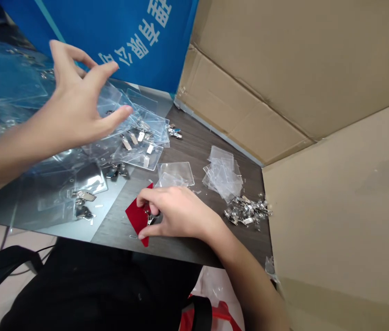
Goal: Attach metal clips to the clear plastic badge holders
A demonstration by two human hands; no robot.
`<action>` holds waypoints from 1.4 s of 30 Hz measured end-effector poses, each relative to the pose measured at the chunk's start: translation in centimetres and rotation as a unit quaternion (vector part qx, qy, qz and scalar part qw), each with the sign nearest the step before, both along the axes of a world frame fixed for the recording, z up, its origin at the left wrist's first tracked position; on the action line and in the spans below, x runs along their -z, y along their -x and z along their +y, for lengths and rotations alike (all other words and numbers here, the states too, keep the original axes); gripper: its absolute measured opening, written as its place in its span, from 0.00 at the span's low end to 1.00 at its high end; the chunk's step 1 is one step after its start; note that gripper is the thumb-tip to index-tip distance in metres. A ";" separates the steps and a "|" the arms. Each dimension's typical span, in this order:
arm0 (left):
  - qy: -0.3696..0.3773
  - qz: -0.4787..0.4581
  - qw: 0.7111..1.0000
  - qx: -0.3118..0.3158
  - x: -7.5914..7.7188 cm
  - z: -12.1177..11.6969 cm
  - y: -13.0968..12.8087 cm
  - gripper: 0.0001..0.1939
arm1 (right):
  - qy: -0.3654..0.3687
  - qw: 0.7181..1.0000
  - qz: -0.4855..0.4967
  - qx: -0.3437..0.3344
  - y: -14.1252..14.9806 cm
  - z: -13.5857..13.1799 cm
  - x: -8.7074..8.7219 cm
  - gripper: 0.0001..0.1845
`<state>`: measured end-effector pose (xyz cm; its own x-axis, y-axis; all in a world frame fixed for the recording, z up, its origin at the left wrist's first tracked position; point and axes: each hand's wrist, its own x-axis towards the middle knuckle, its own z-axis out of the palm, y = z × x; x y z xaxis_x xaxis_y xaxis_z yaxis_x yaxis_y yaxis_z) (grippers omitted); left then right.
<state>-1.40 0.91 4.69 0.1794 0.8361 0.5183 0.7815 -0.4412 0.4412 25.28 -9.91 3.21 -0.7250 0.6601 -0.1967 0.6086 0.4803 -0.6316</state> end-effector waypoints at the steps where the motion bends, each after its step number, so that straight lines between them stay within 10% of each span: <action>1: 0.021 0.020 0.999 -0.016 0.1 0.1 0.2 0.43 | 0.005 1.000 -0.005 -0.002 0.0 -0.1 0.1 0.22; 8: 0.096 0.098 0.985 -0.105 0.8 0.7 1.0 0.39 | 0.008 0.998 0.053 0.020 -0.4 0.0 0.2 0.22; 17: 0.069 0.008 0.997 -0.028 1.4 2.0 2.0 0.46 | 0.060 0.972 0.159 0.165 -3.3 2.6 0.5 0.34; 21: 0.067 0.034 0.997 -0.026 0.8 1.6 2.0 0.46 | -0.027 0.970 0.091 0.223 -3.8 3.0 0.7 0.14; 27: 0.052 0.090 0.994 -0.023 0.7 1.5 2.1 0.38 | -0.117 0.967 -0.100 0.203 -2.5 1.2 -0.6 0.15; 35: 0.034 0.021 0.999 0.035 1.0 1.3 0.8 0.29 | -0.096 0.966 -0.155 0.181 -2.6 1.6 0.3 0.50; 42: 0.037 -0.010 0.977 0.211 2.1 -2.9 -2.8 0.23 | -0.073 0.958 0.029 0.276 -3.3 3.3 1.2 0.22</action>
<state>1.38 -1.96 2.55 0.5076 0.7246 0.4662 0.5277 -0.6891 0.4967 28.56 -6.56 1.96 -0.2652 0.9632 -0.0436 0.7614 0.1815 -0.6224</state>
